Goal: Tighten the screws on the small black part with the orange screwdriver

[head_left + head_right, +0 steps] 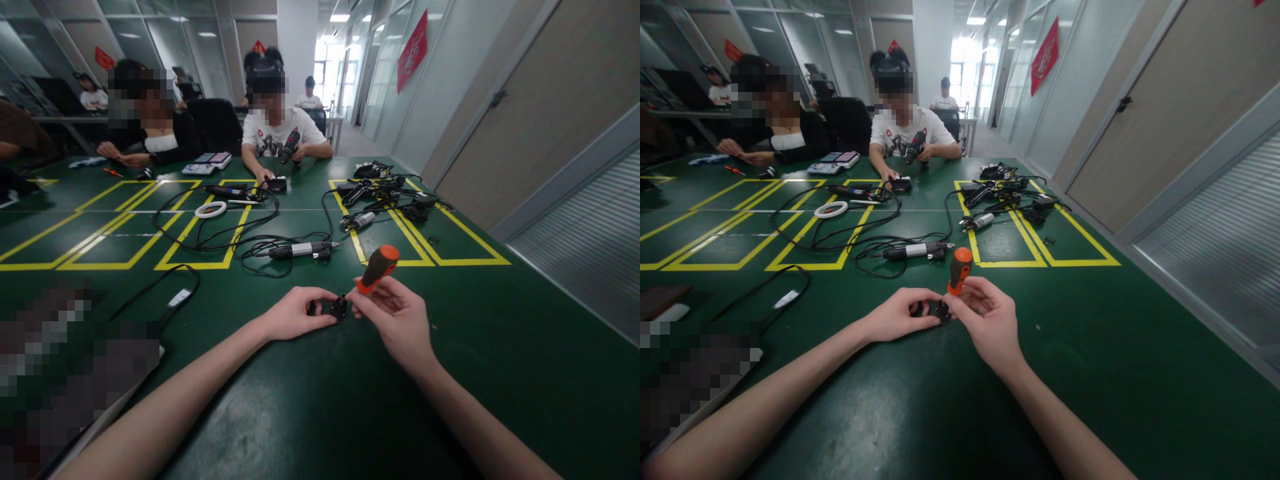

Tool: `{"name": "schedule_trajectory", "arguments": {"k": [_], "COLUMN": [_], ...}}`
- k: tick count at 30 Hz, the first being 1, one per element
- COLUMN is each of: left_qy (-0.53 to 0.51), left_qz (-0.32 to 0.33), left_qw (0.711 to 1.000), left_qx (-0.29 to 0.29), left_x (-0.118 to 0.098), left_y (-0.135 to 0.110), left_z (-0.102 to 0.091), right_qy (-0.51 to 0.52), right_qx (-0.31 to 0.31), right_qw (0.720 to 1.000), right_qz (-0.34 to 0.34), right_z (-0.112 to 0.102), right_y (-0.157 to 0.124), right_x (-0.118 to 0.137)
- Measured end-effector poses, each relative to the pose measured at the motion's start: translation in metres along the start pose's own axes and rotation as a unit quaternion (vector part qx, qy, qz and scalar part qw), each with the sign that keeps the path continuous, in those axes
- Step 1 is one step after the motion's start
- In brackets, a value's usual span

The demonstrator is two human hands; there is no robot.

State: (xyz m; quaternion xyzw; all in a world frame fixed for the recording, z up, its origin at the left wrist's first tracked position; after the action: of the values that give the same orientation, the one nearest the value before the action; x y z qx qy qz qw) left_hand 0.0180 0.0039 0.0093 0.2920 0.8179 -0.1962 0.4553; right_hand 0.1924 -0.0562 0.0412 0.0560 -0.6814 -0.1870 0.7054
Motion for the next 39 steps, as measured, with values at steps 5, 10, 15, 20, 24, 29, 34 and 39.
{"name": "schedule_trajectory", "arguments": {"k": [5, 10, 15, 20, 24, 29, 34, 39], "left_qy": [-0.004, -0.008, -0.001, 0.004, 0.003, 0.005, 0.005, 0.015], "left_qz": [0.009, 0.011, 0.003, -0.003, -0.008, -0.007, -0.009, -0.013], "left_qw": [1.000, 1.000, 1.000, 1.000, 1.000, 1.000, 1.000, 1.000], "left_qx": [0.005, 0.007, 0.008, 0.005, 0.004, 0.004, 0.007, 0.004], "left_x": [0.0018, 0.0027, 0.0020, 0.0008, 0.0001, -0.0002, -0.0004, -0.0010], "left_y": [0.0005, 0.0003, -0.0001, -0.0006, -0.0009, -0.0015, -0.0015, -0.0013], "left_z": [0.0012, 0.0017, 0.0003, -0.0004, 0.0000, -0.0003, -0.0007, -0.0007], "right_qy": [0.006, 0.014, -0.002, -0.010, -0.018, 0.007, 0.017, 0.007], "right_qx": [0.011, 0.034, 0.007, 0.001, 0.022, 0.005, -0.001, 0.033], "right_qw": [1.000, 0.999, 1.000, 1.000, 0.999, 1.000, 1.000, 0.999], "right_qz": [0.004, 0.004, 0.010, -0.006, -0.027, 0.011, 0.022, 0.006], "right_z": [0.0002, 0.0015, 0.0011, 0.0016, 0.0027, 0.0022, 0.0029, 0.0034], "right_y": [0.0001, 0.0010, -0.0007, -0.0008, 0.0004, 0.0004, 0.0008, 0.0019], "right_x": [-0.0016, 0.0005, 0.0002, 0.0021, 0.0055, 0.0020, 0.0021, 0.0042]}}
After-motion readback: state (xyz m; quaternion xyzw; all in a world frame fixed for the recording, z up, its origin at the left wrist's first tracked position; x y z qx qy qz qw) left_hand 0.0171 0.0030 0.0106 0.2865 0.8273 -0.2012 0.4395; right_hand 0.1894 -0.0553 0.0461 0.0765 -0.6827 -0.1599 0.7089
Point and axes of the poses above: each hand's wrist, its own y-axis towards the middle knuckle, its own z-axis out of the palm, x = y × z, the point moved 3 cm from there along y, towards the middle knuckle, and after that the axes turned 5 degrees about -z, right-handed, at the moved point
